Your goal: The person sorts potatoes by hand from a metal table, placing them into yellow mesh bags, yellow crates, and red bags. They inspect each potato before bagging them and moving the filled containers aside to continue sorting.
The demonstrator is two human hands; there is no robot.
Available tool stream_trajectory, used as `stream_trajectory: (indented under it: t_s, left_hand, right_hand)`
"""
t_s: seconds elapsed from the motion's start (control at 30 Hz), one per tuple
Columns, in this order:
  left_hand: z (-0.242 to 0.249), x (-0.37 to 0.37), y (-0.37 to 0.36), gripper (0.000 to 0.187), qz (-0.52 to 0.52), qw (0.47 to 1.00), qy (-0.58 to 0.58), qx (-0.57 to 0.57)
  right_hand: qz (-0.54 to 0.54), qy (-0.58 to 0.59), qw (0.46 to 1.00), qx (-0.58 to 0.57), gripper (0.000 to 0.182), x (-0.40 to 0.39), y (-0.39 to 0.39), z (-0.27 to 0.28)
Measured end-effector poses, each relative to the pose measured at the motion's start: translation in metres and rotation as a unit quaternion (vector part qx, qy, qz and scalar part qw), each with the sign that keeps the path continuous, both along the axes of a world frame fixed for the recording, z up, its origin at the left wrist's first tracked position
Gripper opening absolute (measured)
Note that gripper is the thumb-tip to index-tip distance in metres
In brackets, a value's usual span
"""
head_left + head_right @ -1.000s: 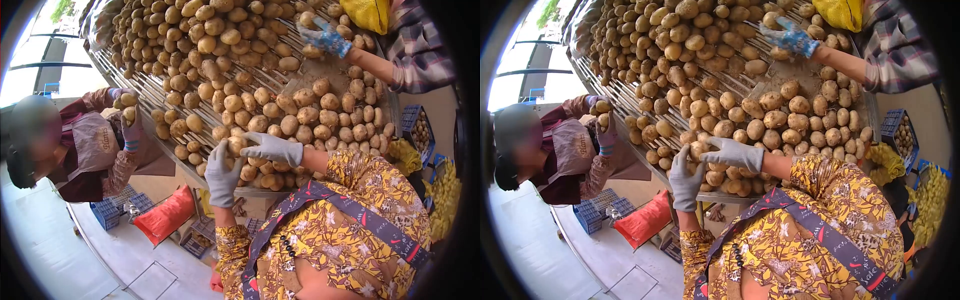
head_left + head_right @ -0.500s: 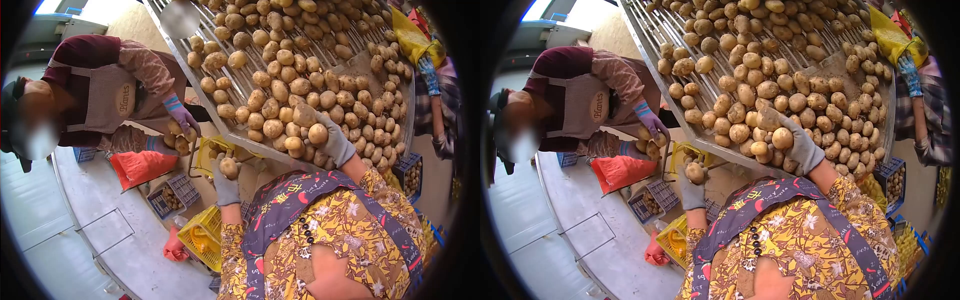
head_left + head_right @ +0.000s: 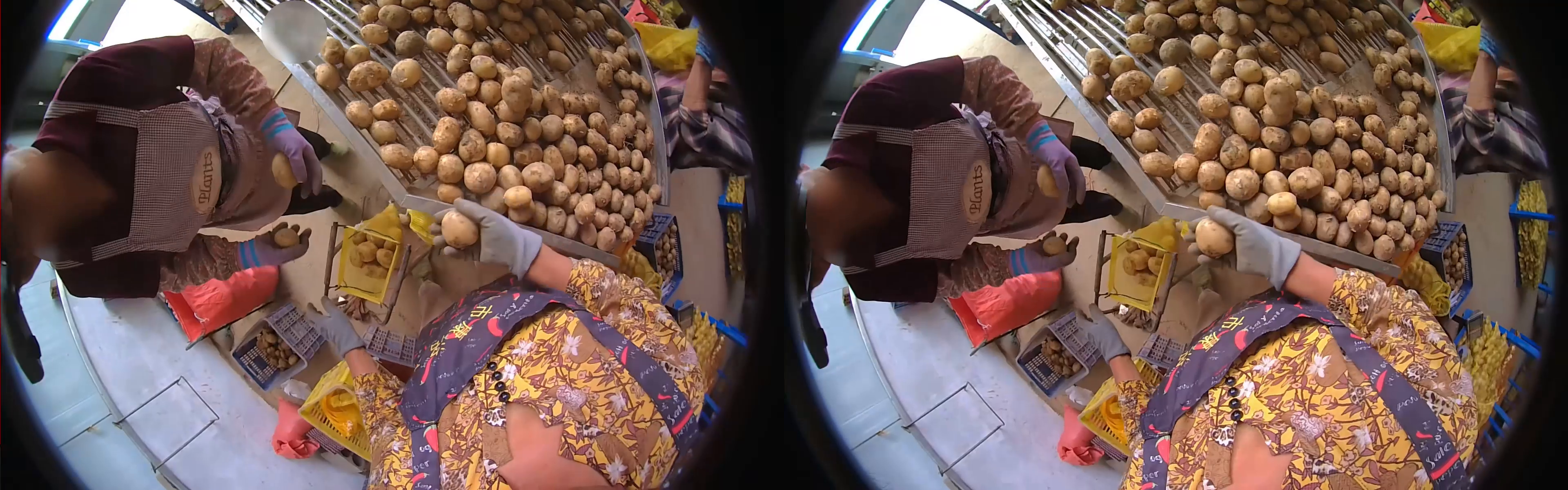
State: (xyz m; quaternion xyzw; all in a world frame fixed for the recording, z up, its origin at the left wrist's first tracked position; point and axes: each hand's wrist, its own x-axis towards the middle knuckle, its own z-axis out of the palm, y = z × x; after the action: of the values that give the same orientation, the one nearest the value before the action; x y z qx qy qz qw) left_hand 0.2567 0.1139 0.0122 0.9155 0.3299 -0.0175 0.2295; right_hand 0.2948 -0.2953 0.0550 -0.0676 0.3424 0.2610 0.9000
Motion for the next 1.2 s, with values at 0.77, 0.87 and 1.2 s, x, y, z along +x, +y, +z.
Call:
stream_trajectory:
  t_s: [0.77, 0.87, 1.2]
  left_hand:
    - [-0.1, 0.012, -0.02, 0.045, -0.131, 0.834, 0.21, -0.493]
    - [-0.113, 0.008, -0.014, 0.038, -0.343, 0.893, 0.028, -0.291]
    - [-0.079, -0.002, -0.01, 0.031, -0.361, 0.924, -0.104, 0.065]
  right_hand:
    - [0.539, -0.193, 0.666, -0.478, 0.042, 0.024, 0.207, -0.226]
    - [0.516, -0.399, 0.513, -0.559, 0.039, 0.006, 0.216, -0.278]
    - [0.489, -0.134, 0.705, -0.497, 0.057, 0.022, 0.183, -0.144]
